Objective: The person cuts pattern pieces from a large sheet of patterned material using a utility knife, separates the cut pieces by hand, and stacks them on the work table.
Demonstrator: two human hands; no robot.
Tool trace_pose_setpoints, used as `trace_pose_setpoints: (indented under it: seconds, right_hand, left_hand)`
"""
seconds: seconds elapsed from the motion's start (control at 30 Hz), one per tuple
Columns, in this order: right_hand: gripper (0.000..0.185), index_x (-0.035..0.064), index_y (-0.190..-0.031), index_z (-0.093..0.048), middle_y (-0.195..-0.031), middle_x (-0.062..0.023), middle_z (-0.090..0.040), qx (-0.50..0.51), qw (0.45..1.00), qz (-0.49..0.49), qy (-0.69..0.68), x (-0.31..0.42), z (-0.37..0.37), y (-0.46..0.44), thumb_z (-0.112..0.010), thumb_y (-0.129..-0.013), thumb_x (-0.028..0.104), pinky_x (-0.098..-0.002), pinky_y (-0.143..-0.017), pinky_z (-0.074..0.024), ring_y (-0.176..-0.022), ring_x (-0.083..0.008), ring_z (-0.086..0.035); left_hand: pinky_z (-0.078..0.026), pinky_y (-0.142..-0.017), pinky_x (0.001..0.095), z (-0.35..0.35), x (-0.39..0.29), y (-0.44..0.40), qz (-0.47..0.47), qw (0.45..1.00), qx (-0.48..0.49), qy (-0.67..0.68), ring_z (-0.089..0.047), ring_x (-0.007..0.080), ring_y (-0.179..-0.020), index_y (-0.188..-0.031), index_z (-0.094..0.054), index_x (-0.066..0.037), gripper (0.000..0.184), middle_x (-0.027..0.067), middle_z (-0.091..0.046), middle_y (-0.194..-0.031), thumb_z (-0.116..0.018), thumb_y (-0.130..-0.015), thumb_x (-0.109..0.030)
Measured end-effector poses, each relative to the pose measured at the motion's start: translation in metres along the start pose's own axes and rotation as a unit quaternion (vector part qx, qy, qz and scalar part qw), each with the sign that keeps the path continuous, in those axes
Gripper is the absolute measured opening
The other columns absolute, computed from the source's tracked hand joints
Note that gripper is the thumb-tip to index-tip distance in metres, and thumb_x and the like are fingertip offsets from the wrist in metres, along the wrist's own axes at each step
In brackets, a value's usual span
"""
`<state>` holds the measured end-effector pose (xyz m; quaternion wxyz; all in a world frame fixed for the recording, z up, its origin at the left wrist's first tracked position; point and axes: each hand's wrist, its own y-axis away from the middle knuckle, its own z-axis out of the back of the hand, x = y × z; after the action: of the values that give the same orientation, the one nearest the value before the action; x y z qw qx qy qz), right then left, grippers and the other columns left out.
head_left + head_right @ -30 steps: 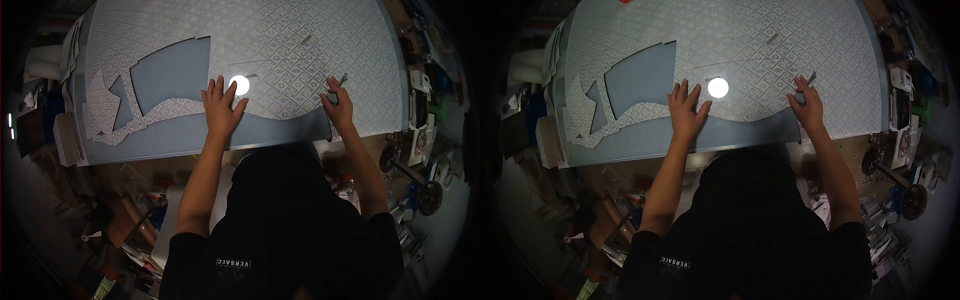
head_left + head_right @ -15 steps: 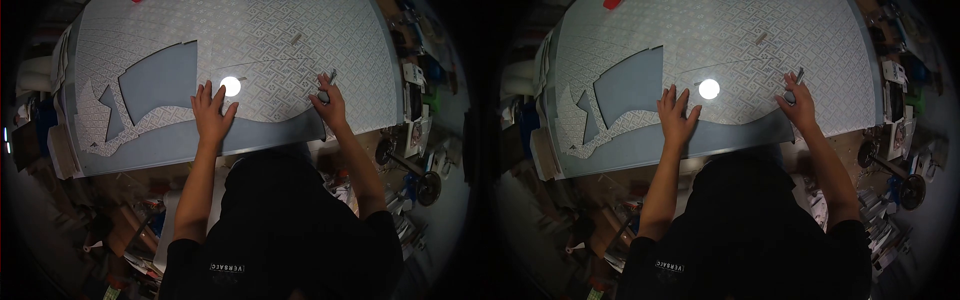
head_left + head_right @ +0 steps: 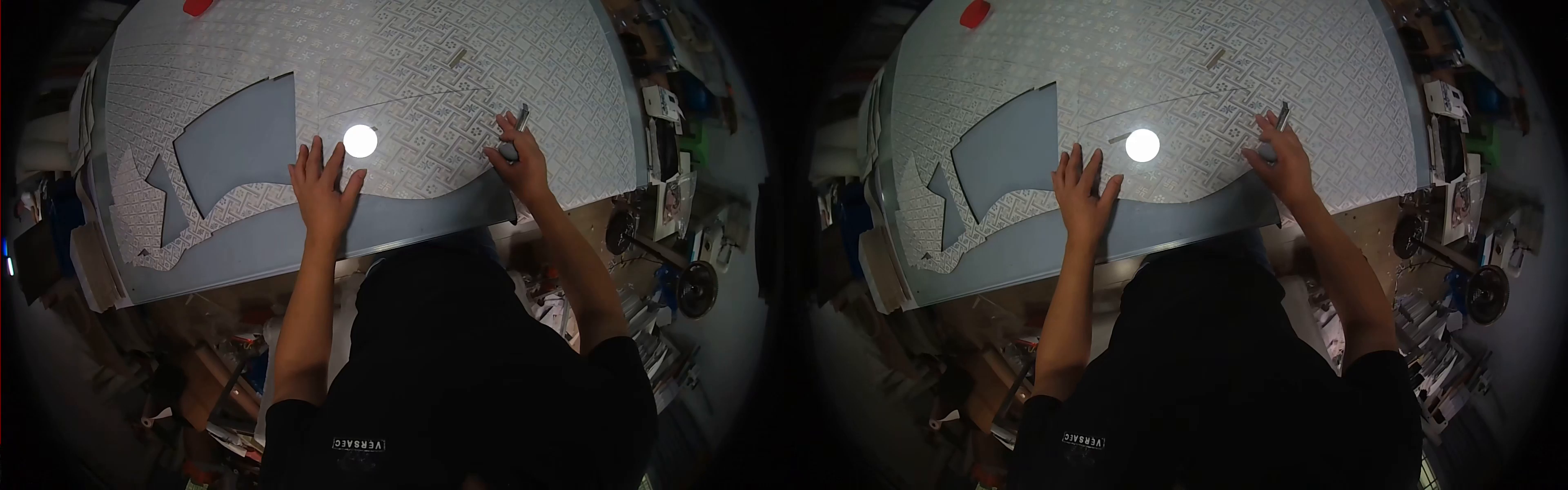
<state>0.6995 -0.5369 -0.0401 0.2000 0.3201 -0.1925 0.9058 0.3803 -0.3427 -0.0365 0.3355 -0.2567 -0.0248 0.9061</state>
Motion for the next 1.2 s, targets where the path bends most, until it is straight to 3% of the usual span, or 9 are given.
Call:
trace_pose_setpoints:
  seconds: [0.1,0.4,0.8,0.87,1.2]
  right_hand:
    - [0.049,0.0062,-0.124,-0.065,-0.140,-0.0160,-0.062,0.002,1.000,-0.001,0.003,0.002,0.000,-0.001,-0.084,-0.080,0.015,-0.0405,-0.102,-0.0508,-0.131,-0.0345,-0.057]
    - [0.033,0.0042,-0.101,-0.058,-0.141,-0.0136,-0.062,0.024,0.999,0.015,0.023,0.001,0.001,-0.002,-0.083,-0.082,0.016,-0.0441,-0.108,-0.0453,-0.140,-0.0338,-0.050]
    - [0.046,0.0047,-0.122,-0.063,-0.136,-0.0148,-0.064,0.014,1.000,-0.020,-0.016,0.007,0.002,-0.003,-0.083,-0.081,0.013,-0.0411,-0.104,-0.0492,-0.136,-0.0336,-0.054]
    - [0.044,0.0042,-0.119,-0.063,-0.137,-0.0147,-0.064,0.004,1.000,0.022,0.008,0.004,0.001,-0.003,-0.083,-0.081,0.012,-0.0414,-0.105,-0.0487,-0.136,-0.0337,-0.054]
    - [0.035,0.0045,-0.105,-0.059,-0.138,-0.0131,-0.064,0.011,1.000,0.023,0.013,-0.001,-0.001,-0.003,-0.083,-0.081,0.012,-0.0424,-0.106,-0.0481,-0.136,-0.0335,-0.054]
  left_hand:
    - [-0.025,-0.115,0.0664,-0.001,0.001,0.000,-0.004,1.000,-0.003,-0.001,-0.038,0.0429,-0.143,-0.132,-0.067,-0.016,0.057,0.0147,-0.047,-0.154,-0.081,-0.082,-0.039]
    - [-0.024,-0.116,0.0660,-0.002,0.001,0.000,-0.002,1.000,-0.002,-0.009,-0.037,0.0428,-0.145,-0.132,-0.067,-0.015,0.057,0.0142,-0.046,-0.155,-0.081,-0.082,-0.038]
    - [-0.024,-0.116,0.0660,0.000,0.001,0.000,0.009,0.999,-0.013,0.031,-0.038,0.0434,-0.144,-0.131,-0.067,-0.013,0.057,0.0160,-0.047,-0.153,-0.080,-0.082,-0.036]
    - [-0.024,-0.116,0.0656,-0.001,0.004,0.001,-0.004,0.999,-0.015,0.028,-0.039,0.0437,-0.143,-0.131,-0.066,-0.012,0.056,0.0160,-0.047,-0.153,-0.080,-0.082,-0.035]
    - [-0.024,-0.116,0.0648,0.000,0.004,0.002,0.003,1.000,-0.013,0.029,-0.039,0.0438,-0.142,-0.132,-0.066,-0.012,0.057,0.0163,-0.047,-0.153,-0.080,-0.082,-0.034]
